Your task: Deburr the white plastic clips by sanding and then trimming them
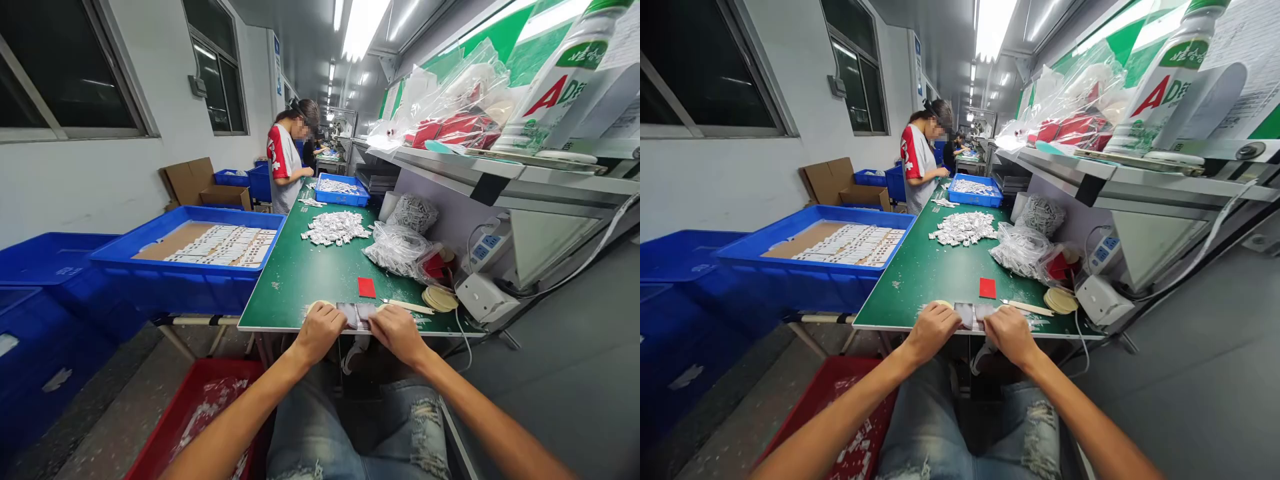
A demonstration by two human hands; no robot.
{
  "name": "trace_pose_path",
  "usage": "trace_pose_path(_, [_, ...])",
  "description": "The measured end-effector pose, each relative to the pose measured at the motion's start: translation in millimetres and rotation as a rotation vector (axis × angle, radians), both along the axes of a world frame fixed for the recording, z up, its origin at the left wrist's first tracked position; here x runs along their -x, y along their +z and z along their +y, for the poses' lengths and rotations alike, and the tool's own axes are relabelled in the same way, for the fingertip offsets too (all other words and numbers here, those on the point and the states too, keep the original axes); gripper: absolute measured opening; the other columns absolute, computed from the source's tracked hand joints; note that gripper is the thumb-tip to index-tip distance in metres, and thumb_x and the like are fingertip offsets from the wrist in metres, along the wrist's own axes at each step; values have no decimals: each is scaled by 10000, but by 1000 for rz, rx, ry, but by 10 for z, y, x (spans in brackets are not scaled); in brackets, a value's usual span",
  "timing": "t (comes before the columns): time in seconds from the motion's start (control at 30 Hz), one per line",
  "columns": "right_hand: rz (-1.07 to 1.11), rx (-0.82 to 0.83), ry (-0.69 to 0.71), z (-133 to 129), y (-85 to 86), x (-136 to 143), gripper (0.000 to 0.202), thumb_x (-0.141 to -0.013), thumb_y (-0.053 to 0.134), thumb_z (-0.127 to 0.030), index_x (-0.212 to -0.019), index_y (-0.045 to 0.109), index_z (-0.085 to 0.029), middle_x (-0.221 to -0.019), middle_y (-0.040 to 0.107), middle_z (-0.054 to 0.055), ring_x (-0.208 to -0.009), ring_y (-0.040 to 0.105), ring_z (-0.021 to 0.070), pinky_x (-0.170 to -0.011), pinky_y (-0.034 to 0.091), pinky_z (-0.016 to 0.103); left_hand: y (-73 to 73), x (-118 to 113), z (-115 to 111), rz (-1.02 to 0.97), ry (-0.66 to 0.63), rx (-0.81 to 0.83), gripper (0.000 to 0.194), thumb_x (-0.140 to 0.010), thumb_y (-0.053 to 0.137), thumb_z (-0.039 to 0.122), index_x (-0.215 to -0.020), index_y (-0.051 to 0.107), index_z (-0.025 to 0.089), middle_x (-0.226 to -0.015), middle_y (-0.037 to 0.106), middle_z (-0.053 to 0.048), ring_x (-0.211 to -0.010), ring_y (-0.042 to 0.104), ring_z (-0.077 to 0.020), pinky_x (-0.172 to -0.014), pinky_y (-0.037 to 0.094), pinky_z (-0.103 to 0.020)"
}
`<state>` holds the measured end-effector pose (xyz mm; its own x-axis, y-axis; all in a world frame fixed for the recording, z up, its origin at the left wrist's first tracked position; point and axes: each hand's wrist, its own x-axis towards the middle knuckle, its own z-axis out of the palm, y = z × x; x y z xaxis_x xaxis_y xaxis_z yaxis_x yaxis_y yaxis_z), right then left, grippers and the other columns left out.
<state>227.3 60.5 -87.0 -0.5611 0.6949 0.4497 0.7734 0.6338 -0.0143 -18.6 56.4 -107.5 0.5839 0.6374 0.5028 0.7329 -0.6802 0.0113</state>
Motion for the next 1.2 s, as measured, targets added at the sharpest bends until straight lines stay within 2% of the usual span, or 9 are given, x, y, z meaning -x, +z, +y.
trace_pose_path(0.17, [240, -81, -256, 268, 328, -229, 235, -989, 611, -352, -1144, 653, -181, -1114, 688, 59, -902, 682, 176, -795, 593, 371, -18, -42, -58, -11, 71, 22, 242, -965, 634, 317, -1139, 652, 150, -1097, 690, -70, -925, 685, -201, -823, 591, -412])
trace_pose_path(0.23, [302, -87, -287, 312, 463, -295, 236, -987, 612, -358, -1136, 655, -180, -1108, 690, 57, -905, 682, 178, -799, 591, 374, 20, -76, -122, 5, 80, 43, 236, -963, 636, 313, -1132, 653, 149, -1094, 689, -70, -931, 684, -203, -824, 590, -413])
trace_pose_path(0.3, [337, -71, -265, 270, 513, -292, 225, -988, 610, -361, -1113, 662, -181, -1089, 695, 53, -892, 681, 173, -797, 589, 369, 85, -130, -182, 32, 73, 71, 228, -961, 638, 312, -1120, 656, 150, -1096, 687, -70, -951, 680, -209, -835, 585, -419])
trace_pose_path(0.4, [385, -38, -203, 97, 436, -191, 209, -987, 611, -362, -1070, 670, -180, -1047, 700, 44, -863, 677, 163, -790, 585, 362, 196, -230, -189, 68, 57, 128, 245, -955, 643, 338, -1113, 656, 151, -1104, 683, -74, -978, 673, -219, -847, 579, -430])
trace_pose_path(0.5, [457, -7, -151, -82, 312, -113, 199, -983, 617, -358, -1028, 673, -172, -1002, 700, 34, -848, 674, 161, -788, 579, 363, 254, -292, -68, 85, 37, 188, 251, -957, 641, 344, -1115, 654, 150, -1093, 685, -72, -950, 677, -210, -821, 586, -411])
trace_pose_path(0.7, [657, 86, -120, -261, 215, -225, 193, -983, 616, -350, -979, 682, -169, -943, 706, 21, -861, 678, 169, -819, 565, 381, 153, -233, 94, 16, 15, 245, 201, -967, 633, 311, -1076, 661, 144, -1008, 694, -49, -836, 680, -171, -747, 594, -359])
trace_pose_path(0.97, [948, 291, -221, -369, 134, -346, 169, -948, 610, -298, -876, 734, -209, -798, 708, 27, -742, 625, 185, -719, 491, 333, 94, -356, -154, -433, 280, 182, 231, -1032, 478, 264, -896, 650, 191, -797, 680, -25, -731, 646, -154, -716, 510, -278])
trace_pose_path(1.13, [1194, 454, -287, -360, 139, -285, 149, -861, 702, -351, -847, 771, -220, -822, 733, 48, -791, 644, 211, -758, 498, 323, 312, -123, -93, -794, 648, 92, 244, -1000, 520, 376, -906, 653, 194, -877, 690, -54, -817, 635, -206, -760, 465, -302])
trace_pose_path(1.2, [1324, 544, -315, -308, 163, -167, 207, -848, 711, -406, -872, 770, -208, -847, 746, 62, -805, 665, 223, -763, 522, 328, 435, -46, -44, -906, 726, 123, 249, -966, 571, 421, -908, 658, 196, -864, 683, -45, -806, 620, -209, -742, 452, -296])
